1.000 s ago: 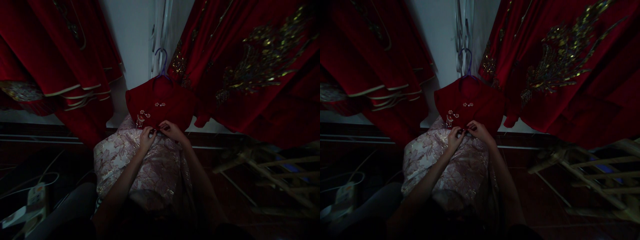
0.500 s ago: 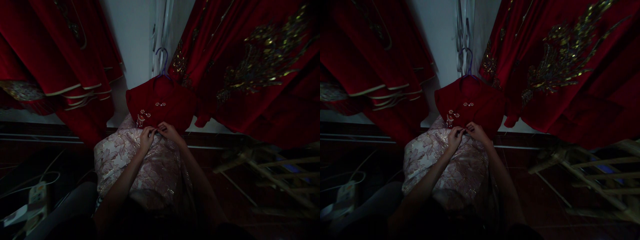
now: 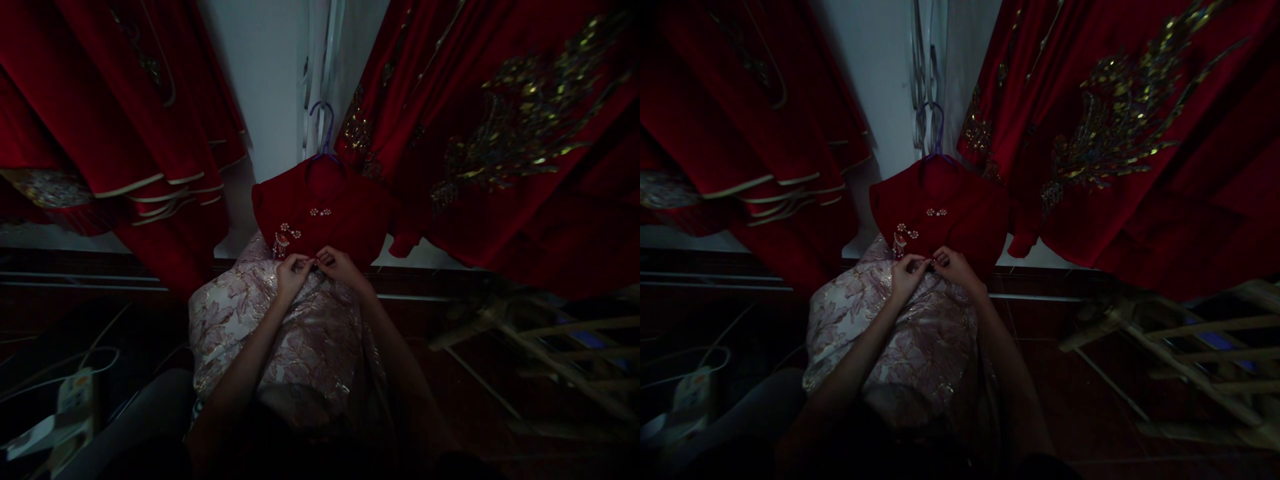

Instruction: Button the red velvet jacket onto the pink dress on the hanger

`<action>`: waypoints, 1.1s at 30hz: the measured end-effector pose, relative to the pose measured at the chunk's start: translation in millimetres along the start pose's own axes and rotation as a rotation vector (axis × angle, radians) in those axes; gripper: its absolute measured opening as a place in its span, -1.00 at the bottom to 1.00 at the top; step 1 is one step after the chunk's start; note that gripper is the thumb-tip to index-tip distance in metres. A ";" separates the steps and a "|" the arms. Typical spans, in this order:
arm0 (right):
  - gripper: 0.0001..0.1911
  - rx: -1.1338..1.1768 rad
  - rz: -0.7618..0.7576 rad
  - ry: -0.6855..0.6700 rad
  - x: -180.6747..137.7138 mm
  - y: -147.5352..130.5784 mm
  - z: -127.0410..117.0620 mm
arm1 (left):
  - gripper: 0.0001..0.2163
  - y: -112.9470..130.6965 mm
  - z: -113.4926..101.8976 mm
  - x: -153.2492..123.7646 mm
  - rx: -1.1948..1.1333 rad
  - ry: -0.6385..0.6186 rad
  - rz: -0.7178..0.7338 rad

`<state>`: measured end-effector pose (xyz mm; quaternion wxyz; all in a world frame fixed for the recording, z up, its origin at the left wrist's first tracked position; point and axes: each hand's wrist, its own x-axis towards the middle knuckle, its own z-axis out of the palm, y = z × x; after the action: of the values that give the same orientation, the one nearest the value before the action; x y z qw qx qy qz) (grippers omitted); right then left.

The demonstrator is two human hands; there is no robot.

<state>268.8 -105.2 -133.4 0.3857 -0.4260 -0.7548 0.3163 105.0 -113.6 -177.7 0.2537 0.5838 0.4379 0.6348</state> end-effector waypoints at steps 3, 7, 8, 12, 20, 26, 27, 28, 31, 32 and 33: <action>-0.82 0.015 -0.005 -0.010 -1.9 -6.7 -10.1 | -0.70 1.8 2.1 19.9 -0.203 0.095 -0.142; -0.85 0.054 0.010 -0.082 -4.8 -17.8 -21.9 | -0.72 0.1 7.3 45.9 -0.420 0.216 -0.315; -0.85 0.058 0.016 -0.103 -5.5 -20.4 -23.6 | -0.73 0.6 7.9 50.0 -0.474 0.227 -0.343; -0.86 0.039 0.026 -0.132 -7.5 -27.5 -25.2 | -0.73 6.5 4.4 57.4 -0.595 0.263 -0.415; -0.84 0.029 0.018 -0.123 -7.6 -28.1 -21.3 | -0.75 12.7 -4.6 63.8 -0.511 0.247 -0.452; -0.86 0.028 0.026 -0.128 -8.2 -32.5 -18.3 | -0.77 6.0 -4.8 65.3 -0.460 0.281 -0.441; -0.86 0.025 0.025 -0.126 -8.2 -33.0 -17.8 | -0.76 5.3 -4.3 65.3 -0.444 0.267 -0.440; -0.86 0.023 0.022 -0.125 -8.2 -33.2 -17.6 | -0.76 5.2 -3.4 65.5 -0.426 0.238 -0.437; -0.87 0.019 0.014 -0.145 -8.4 -32.1 -19.5 | -0.73 11.5 1.6 68.4 -0.353 0.083 -0.402; -0.87 0.017 0.015 -0.157 -8.6 -31.3 -20.8 | -0.73 16.4 3.7 70.7 -0.315 0.032 -0.353; -0.88 0.016 0.018 -0.174 -8.9 -30.4 -22.4 | -0.75 22.7 5.7 73.9 -0.263 -0.016 -0.269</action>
<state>278.8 -123.0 -100.5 0.3190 -0.4005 -0.7792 0.3616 100.8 -61.6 -120.4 0.4139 0.4867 0.4232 0.6424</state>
